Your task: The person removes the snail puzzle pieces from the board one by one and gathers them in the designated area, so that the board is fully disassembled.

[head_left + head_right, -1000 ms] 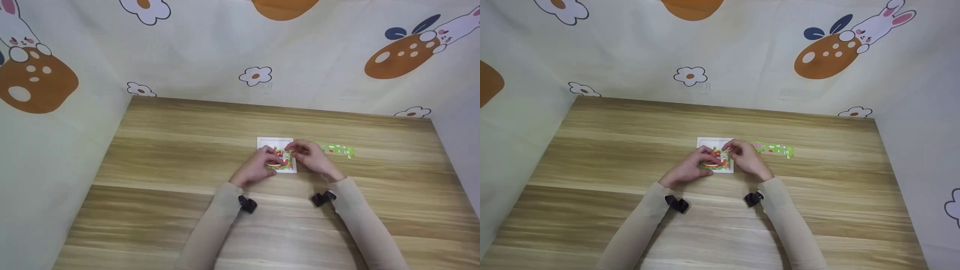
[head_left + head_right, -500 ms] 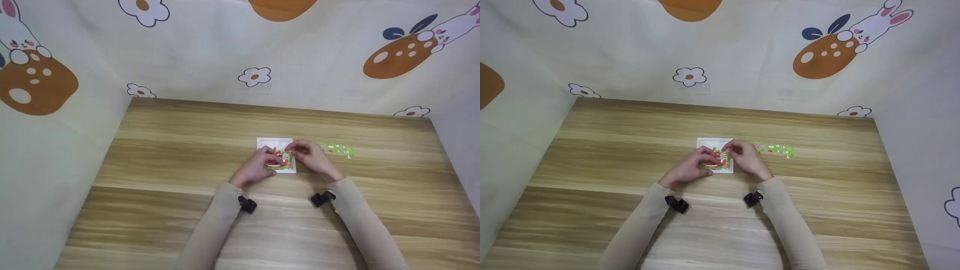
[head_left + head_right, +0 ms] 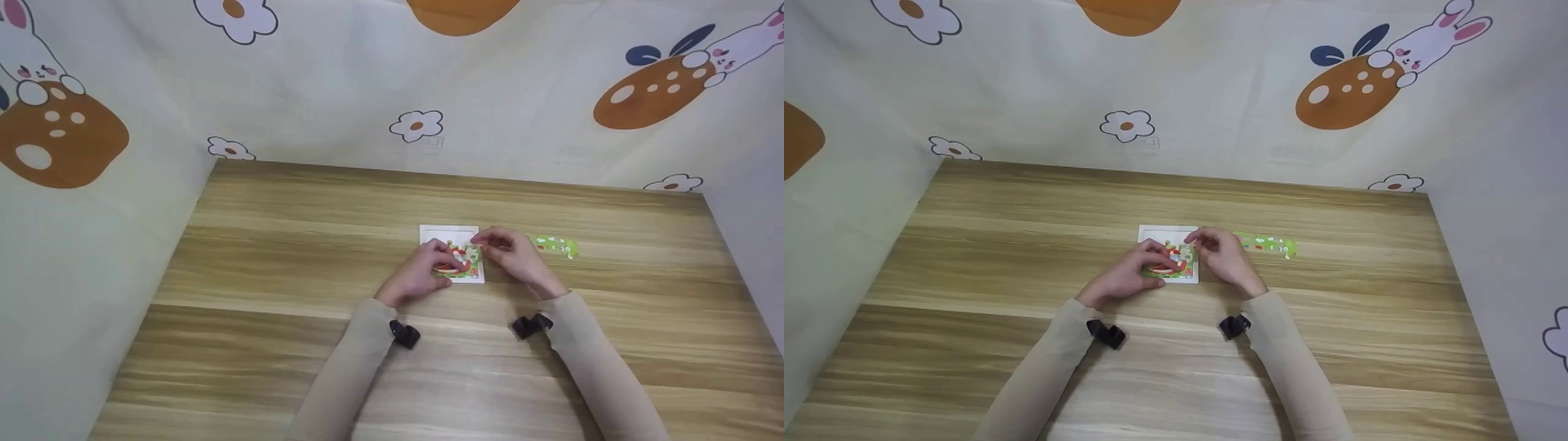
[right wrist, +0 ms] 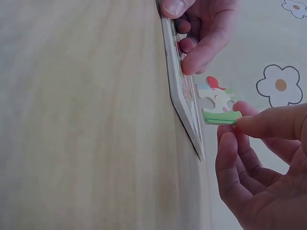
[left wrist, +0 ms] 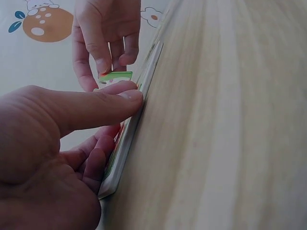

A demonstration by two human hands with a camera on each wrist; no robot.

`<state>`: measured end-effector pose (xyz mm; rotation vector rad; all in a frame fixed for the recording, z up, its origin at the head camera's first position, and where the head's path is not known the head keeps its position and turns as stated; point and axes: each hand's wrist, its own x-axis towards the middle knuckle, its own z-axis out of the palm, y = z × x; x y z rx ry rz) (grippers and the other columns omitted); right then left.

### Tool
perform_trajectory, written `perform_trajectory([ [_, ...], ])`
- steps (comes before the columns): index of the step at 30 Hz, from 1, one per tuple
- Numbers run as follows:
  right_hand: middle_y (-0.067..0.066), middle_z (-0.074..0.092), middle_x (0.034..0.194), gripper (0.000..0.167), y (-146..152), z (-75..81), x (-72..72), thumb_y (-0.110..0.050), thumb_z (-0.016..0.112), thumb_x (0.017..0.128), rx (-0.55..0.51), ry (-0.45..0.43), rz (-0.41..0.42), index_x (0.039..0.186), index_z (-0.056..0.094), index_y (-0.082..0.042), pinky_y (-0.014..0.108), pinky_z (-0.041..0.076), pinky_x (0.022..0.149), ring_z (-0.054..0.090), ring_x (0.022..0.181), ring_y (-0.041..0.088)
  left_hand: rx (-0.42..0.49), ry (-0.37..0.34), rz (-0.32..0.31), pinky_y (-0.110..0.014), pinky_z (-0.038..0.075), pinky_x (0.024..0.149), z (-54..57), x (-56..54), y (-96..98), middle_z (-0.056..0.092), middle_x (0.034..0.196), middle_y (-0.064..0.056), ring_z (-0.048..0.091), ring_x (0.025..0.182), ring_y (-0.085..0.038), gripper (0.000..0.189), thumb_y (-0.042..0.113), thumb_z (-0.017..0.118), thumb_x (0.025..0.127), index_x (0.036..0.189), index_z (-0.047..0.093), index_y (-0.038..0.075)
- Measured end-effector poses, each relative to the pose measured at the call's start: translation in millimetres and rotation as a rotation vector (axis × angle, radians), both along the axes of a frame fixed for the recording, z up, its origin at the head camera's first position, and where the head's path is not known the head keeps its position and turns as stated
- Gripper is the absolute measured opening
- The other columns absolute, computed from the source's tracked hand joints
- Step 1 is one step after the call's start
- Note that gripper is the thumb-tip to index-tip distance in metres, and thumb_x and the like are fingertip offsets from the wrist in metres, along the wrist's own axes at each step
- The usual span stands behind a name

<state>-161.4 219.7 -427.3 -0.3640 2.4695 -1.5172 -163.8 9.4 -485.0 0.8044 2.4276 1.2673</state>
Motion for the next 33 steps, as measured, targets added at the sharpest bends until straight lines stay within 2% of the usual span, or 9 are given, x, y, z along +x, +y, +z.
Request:
perform_trajectory([
  [3, 0.021, 0.064, 0.11, 0.023, 4.8, -5.6, -1.7, 0.01, 0.054, 0.088, 0.003, -0.018, -0.011, 0.11, 0.063, 0.01, 0.03, 0.043, 0.085, 0.058, 0.101, 0.032, -0.002, -0.003, -0.007, -0.032, 0.034, 0.099, 0.7, -0.5, 0.0, 0.048, 0.118, -0.006, 0.044, 0.114, -0.022, 0.032, 0.001, 0.073, 0.08, 0.111, 0.073, 0.01],
  [8, 0.022, 0.064, 0.11, 0.023, 18.4, -30.2, -10.3, 0.01, 0.055, 0.089, -0.033, -0.024, -0.014, 0.11, 0.064, 0.009, 0.026, 0.045, 0.081, 0.058, 0.1, 0.032, -0.018, -0.007, -0.007, -0.033, 0.033, 0.1, 1.5, 0.0, -0.1, 0.048, 0.119, -0.006, 0.043, 0.115, -0.023, 0.033, 0.002, 0.073, 0.081, 0.113, 0.072, 0.012],
  [11, 0.022, 0.064, 0.11, 0.022, 23.4, -35.5, -10.9, 0.008, 0.056, 0.089, -0.061, -0.009, -0.008, 0.109, 0.065, 0.009, 0.023, 0.046, 0.078, 0.059, 0.097, 0.029, -0.002, -0.016, -0.01, -0.034, 0.032, 0.1, 1.3, 0.1, -0.3, 0.047, 0.119, -0.006, 0.042, 0.116, -0.023, 0.034, 0.0, 0.072, 0.081, 0.112, 0.073, 0.011],
  [19, 0.021, 0.065, 0.106, 0.019, 34.0, -34.9, -4.1, 0.009, 0.058, 0.089, -0.088, -0.003, -0.025, 0.106, 0.066, 0.009, 0.022, 0.047, 0.074, 0.059, 0.088, 0.017, 0.005, -0.029, -0.011, -0.034, 0.031, 0.101, 1.4, -0.3, 0.4, 0.046, 0.119, -0.006, 0.041, 0.117, -0.024, 0.035, -0.002, 0.071, 0.08, 0.112, 0.073, 0.011],
  [27, 0.02, 0.065, 0.105, 0.017, 44.4, -33.3, 0.5, 0.003, 0.058, 0.092, -0.056, -0.043, -0.053, 0.106, 0.066, 0.006, 0.021, 0.046, 0.076, 0.058, 0.09, 0.016, 0.014, -0.042, -0.011, -0.033, 0.032, 0.1, 1.6, -0.2, 0.1, 0.046, 0.118, -0.005, 0.041, 0.116, -0.022, 0.035, -0.002, 0.071, 0.081, 0.112, 0.073, 0.013],
  [33, 0.021, 0.063, 0.111, 0.018, 55.8, -32.3, 4.0, 0.003, 0.059, 0.092, -0.066, -0.041, -0.075, 0.108, 0.065, 0.008, 0.02, 0.046, 0.081, 0.058, 0.098, 0.012, 0.003, -0.049, -0.011, -0.033, 0.031, 0.1, 2.0, -0.1, 0.6, 0.045, 0.118, -0.004, 0.04, 0.115, -0.021, 0.035, -0.002, 0.07, 0.082, 0.113, 0.072, 0.014],
])
